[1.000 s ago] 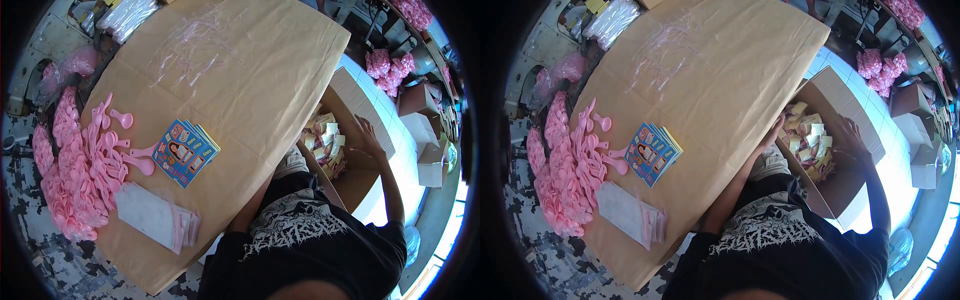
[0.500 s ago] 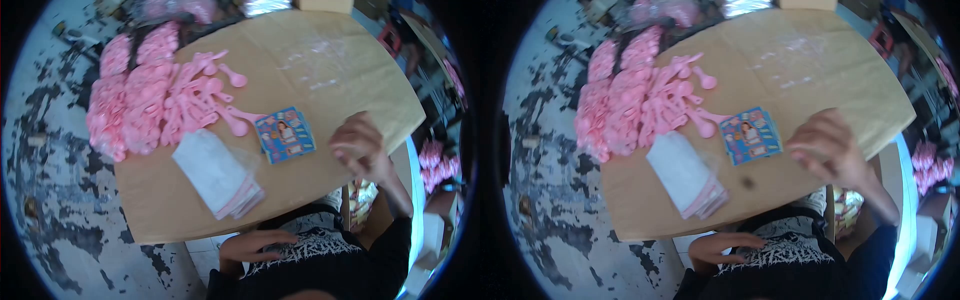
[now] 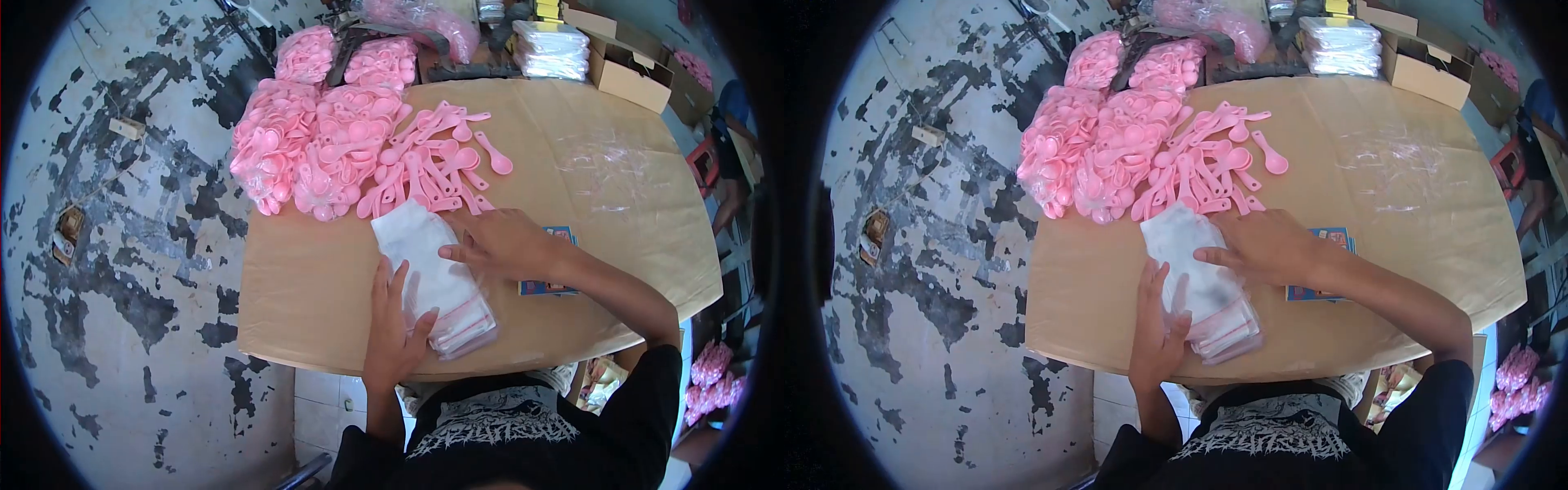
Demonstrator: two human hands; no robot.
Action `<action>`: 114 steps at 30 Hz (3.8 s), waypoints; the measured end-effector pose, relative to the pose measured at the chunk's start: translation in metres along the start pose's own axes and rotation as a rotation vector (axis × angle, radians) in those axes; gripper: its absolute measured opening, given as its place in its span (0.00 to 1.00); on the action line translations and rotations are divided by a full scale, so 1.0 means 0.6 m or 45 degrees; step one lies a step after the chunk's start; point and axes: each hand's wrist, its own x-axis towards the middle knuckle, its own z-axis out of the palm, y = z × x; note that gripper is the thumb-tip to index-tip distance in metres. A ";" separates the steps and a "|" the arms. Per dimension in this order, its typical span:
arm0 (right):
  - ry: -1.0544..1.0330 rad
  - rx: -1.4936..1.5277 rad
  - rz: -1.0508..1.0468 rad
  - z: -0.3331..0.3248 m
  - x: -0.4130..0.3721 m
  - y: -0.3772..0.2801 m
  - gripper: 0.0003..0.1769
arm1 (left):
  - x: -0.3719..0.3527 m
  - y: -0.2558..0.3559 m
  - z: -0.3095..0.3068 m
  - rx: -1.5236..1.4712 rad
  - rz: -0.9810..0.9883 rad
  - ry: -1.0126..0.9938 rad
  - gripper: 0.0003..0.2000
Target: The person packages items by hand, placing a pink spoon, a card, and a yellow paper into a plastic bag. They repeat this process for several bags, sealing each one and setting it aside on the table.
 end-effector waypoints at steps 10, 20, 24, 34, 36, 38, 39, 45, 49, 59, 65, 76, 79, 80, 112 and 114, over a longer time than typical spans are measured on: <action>0.008 0.318 -0.134 0.003 -0.022 0.017 0.28 | -0.029 0.055 0.017 0.176 0.029 -0.248 0.36; 0.169 0.512 -0.036 -0.039 -0.019 0.051 0.28 | -0.011 0.061 0.006 0.264 0.045 -0.238 0.19; 0.328 0.715 -0.343 -0.058 -0.039 0.034 0.28 | 0.020 0.073 -0.002 -0.163 0.130 -0.190 0.21; 0.296 0.143 -0.291 -0.105 -0.109 0.103 0.24 | 0.068 0.097 0.041 -1.514 -0.106 0.116 0.19; 0.171 0.130 -0.263 -0.082 -0.114 0.146 0.16 | 0.070 0.098 0.039 -1.565 -0.175 0.185 0.20; 0.070 0.306 -0.139 -0.072 -0.114 0.168 0.11 | 0.076 0.110 0.038 -1.483 -0.290 0.228 0.21; 0.027 0.489 -0.015 -0.070 -0.114 0.174 0.10 | 0.076 0.109 0.041 -1.566 -0.314 0.221 0.21; 0.122 0.562 0.086 -0.069 -0.114 0.167 0.11 | 0.082 0.097 0.048 -1.740 -0.425 0.251 0.20; 0.439 0.565 0.015 -0.051 -0.107 0.152 0.09 | 0.082 0.094 0.058 -1.661 -0.478 0.198 0.21; 0.383 0.816 -0.076 -0.030 -0.113 0.039 0.10 | 0.078 0.103 0.063 -1.513 -0.362 0.249 0.18; 0.434 0.764 -0.120 -0.034 -0.108 0.039 0.10 | 0.075 0.100 0.055 -1.502 -0.413 0.227 0.19; 0.149 0.547 -0.189 -0.036 -0.094 0.017 0.08 | 0.066 0.087 0.061 -1.420 -0.297 -0.095 0.17; 0.116 0.695 -0.168 -0.034 -0.089 -0.003 0.09 | 0.059 0.083 0.068 -1.664 -0.360 0.035 0.16; 0.106 0.741 -0.162 -0.033 -0.087 -0.009 0.10 | 0.058 0.086 0.067 -1.622 -0.341 0.075 0.16; 0.405 -0.456 -0.211 -0.082 0.075 0.211 0.13 | 0.043 0.058 0.065 -1.636 0.390 0.494 0.29; 0.274 -0.521 -0.087 -0.072 0.092 0.237 0.13 | 0.044 0.068 0.062 -1.567 0.291 0.521 0.29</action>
